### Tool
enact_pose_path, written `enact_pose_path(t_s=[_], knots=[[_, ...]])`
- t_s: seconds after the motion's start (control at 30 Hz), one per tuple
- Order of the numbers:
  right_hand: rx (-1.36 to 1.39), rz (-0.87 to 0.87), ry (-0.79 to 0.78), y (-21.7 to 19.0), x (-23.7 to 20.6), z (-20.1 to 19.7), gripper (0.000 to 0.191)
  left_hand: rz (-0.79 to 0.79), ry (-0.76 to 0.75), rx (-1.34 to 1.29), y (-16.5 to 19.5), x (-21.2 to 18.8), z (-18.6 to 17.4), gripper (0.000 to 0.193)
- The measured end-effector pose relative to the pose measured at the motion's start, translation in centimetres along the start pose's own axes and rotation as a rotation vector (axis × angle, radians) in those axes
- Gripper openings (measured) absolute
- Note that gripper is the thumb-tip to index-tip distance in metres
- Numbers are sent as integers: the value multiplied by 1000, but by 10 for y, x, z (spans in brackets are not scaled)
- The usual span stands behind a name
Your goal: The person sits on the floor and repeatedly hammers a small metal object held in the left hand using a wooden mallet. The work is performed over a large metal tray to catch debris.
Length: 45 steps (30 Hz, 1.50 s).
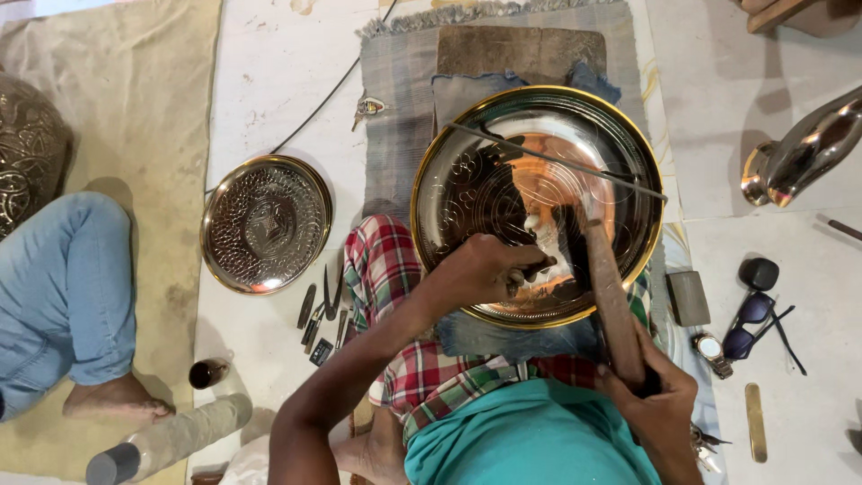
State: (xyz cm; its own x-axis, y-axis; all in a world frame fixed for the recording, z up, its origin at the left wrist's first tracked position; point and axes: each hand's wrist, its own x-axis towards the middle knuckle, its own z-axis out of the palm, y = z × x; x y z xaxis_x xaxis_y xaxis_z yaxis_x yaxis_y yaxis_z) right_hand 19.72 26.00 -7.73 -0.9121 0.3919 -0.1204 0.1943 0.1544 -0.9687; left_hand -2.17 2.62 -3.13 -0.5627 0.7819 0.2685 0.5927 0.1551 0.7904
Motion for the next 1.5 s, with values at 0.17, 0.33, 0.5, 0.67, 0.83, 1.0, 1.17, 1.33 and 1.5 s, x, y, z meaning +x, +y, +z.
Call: enact_pose_path(t_s=[0.17,0.33,0.5,0.67,0.83,1.0,1.17,1.33,1.5], knots=[[-190,-146,18,-4,-9,1,76,33,-164,84,-7,8,-8,49],[-203,-149,13,-18,-9,0,76,49,-244,71,-10,15,-10,56],[-188,-161,70,-31,-12,0,72,54,-297,68,-8,16,-12,61],[-231,-237,166,-35,-9,1,71,81,-290,88,-11,13,-15,62],[-322,-314,21,-29,-5,2,73,159,-262,189,-10,13,-13,59],[-403,-364,11,-29,3,6,75,45,-211,184,3,6,-15,49],[-273,-129,-156,-50,22,0,77,-133,-142,248,12,-6,-9,43],[-352,-204,-174,-79,47,-2,79,-191,3,223,14,-22,-1,41],[-237,-415,-338,-96,79,-5,73,-216,195,248,28,-32,5,46]])
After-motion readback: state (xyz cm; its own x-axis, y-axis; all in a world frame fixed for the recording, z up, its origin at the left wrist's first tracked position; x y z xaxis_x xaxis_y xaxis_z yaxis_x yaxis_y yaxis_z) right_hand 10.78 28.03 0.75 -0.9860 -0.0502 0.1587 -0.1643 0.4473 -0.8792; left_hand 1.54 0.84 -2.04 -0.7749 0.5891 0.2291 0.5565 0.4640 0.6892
